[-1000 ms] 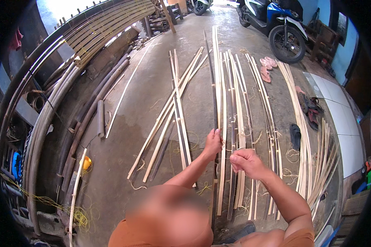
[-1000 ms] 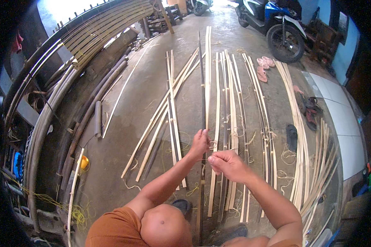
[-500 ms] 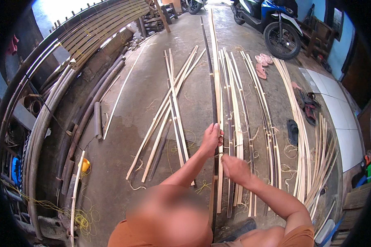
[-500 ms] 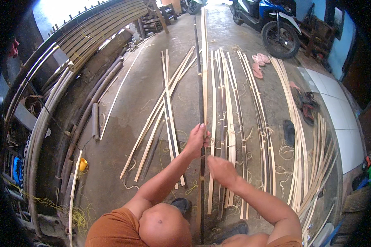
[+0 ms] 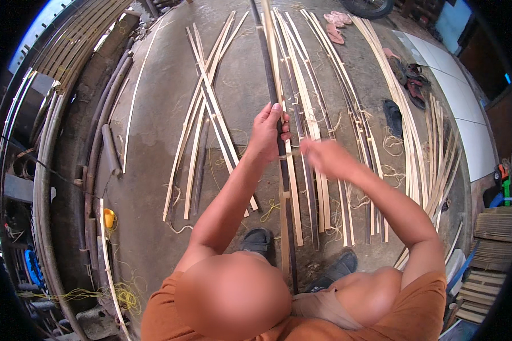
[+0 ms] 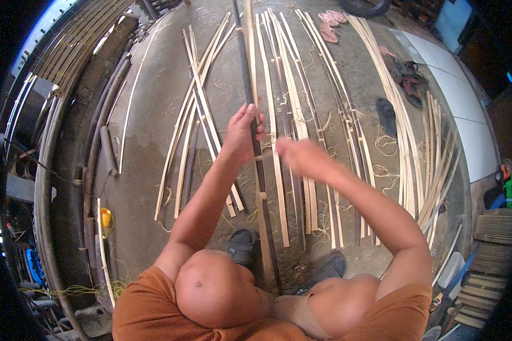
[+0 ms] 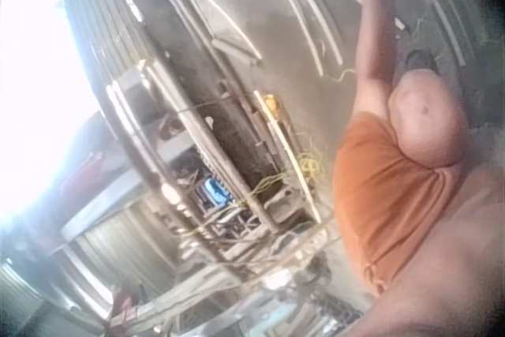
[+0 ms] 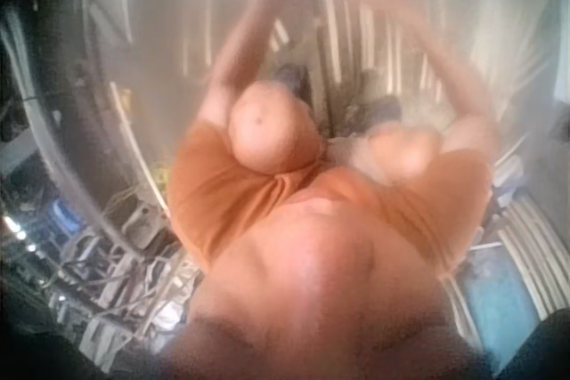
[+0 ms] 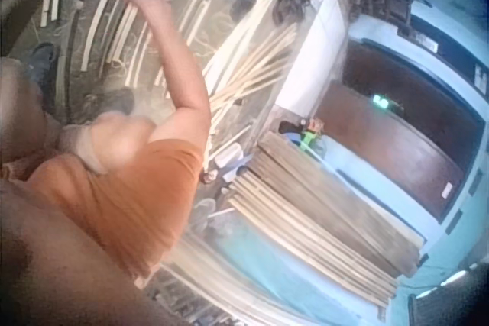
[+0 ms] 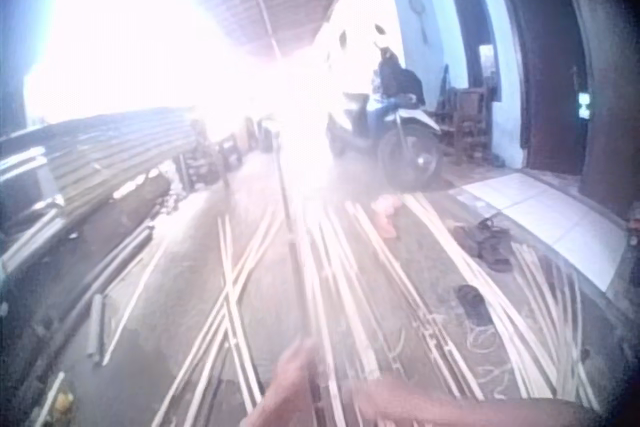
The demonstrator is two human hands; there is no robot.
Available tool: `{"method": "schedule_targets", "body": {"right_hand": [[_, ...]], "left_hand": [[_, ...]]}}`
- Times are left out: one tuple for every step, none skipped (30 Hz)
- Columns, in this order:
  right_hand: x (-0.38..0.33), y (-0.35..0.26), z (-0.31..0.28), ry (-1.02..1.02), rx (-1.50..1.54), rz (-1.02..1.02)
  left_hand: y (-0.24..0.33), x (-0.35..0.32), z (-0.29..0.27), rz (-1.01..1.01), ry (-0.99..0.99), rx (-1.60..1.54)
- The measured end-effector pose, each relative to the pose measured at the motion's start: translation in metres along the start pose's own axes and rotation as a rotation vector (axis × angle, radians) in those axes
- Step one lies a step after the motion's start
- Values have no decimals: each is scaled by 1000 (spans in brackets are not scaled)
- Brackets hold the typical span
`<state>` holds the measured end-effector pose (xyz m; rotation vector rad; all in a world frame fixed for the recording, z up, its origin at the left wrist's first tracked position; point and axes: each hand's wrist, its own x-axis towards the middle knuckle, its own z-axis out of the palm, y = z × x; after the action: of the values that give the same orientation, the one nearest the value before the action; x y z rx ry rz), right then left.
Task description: The person sits on the floor and repeatedly picks up, inspects, and places down thin wooden strips. They handle the strips one at a time, occasionally aligning them with others on the floor, but no final assembly or destination is shown.
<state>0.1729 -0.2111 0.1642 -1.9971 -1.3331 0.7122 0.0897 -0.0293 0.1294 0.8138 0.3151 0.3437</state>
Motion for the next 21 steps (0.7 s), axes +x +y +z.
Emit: {"method": "schedule_targets", "body": {"right_hand": [[4,3,-9,125,-72,100],[2,4,-11,274,-126,-3],[0,-1,-8,413,-167,-111],[-2,-6,-3,552,-207,-219],[-4,-11,8,506,-231,-270],[-5,-20,21,469,-259,-321],[-6,-24,31,432,-292,-371],[-4,-22,38,410,-333,-377],[-3,-15,46,383,-382,-377],[0,-12,53,350,-417,-393],[0,-10,59,343,-441,-400],[3,-10,63,339,-461,-414],[3,-9,69,337,-488,-421],[0,-6,82,239,-326,-327],[-7,-17,90,28,-102,-360],[-19,-32,92,-186,119,-384],[-36,-59,84,-434,290,-365],[-48,-74,73,-653,311,-361],[-48,-71,70,-713,235,-308],[-48,-62,64,-773,160,-254],[-54,-49,59,-831,88,-187]], "left_hand": [[3,-3,3,-5,-12,-27],[5,-3,5,-10,-24,-54],[5,-3,2,-4,-6,-54],[4,-1,-2,1,12,-53],[3,-1,-5,6,30,-52],[1,2,-10,0,22,-32],[1,3,-8,-11,43,-43],[-1,2,-6,-21,64,-55],[-6,3,-1,-35,81,-77],[-8,2,-1,-42,81,-91],[-11,2,-1,-50,79,-106],[-12,4,-4,-52,79,-115],[-15,7,-9,-22,92,-67],[-19,10,-15,8,104,-18],[-21,12,-27,41,125,35],[-24,14,-36,48,182,106],[-24,15,-47,66,215,135],[-26,14,-51,72,237,155],[-26,14,-56,79,260,176],[-22,17,-63,100,269,188],[-18,18,-62,102,237,142]]}}
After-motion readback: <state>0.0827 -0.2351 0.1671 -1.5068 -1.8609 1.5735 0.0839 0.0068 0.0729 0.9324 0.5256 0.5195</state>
